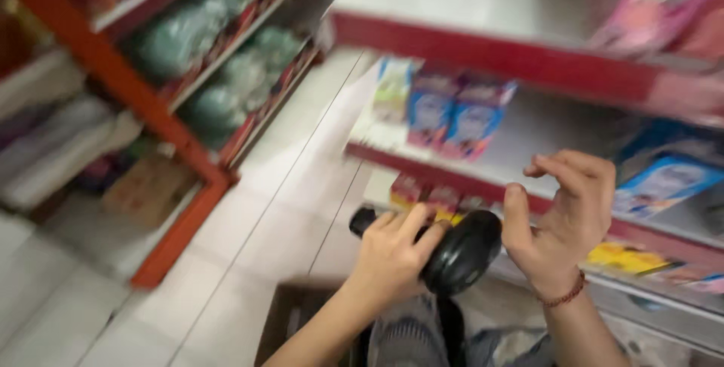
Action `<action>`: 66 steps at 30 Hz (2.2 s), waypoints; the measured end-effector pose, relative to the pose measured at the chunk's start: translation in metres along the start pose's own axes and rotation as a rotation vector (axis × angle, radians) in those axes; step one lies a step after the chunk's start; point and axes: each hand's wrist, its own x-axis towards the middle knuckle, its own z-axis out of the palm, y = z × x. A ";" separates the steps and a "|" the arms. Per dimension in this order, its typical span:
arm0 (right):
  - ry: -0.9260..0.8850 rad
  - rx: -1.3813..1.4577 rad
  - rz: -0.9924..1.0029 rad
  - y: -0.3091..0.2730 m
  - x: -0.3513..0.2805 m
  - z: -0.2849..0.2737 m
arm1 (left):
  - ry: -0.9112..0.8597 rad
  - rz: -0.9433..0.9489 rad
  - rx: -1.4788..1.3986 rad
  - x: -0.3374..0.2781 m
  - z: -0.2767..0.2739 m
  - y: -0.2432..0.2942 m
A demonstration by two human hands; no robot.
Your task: The person picks up various beverage cartons from a cardboard box on the floor, scans each one with a handheld barcode scanner, and places them on a refrigerated shelf. The person handles multiple pink and red cartons one at a time.
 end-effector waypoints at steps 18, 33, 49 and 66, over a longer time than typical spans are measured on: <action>-0.941 0.210 0.326 -0.006 -0.254 0.186 | 0.332 -1.710 -0.419 -0.469 0.246 -0.041; -1.386 0.187 0.494 0.027 -0.395 0.234 | -0.277 -2.008 -0.258 -0.540 0.333 -0.061; -1.351 0.205 0.683 0.039 -0.399 0.243 | -0.267 -2.139 -0.425 -0.477 0.333 -0.091; -1.374 0.195 0.780 0.049 -0.403 0.244 | 0.167 -1.928 -0.543 -0.476 0.329 -0.085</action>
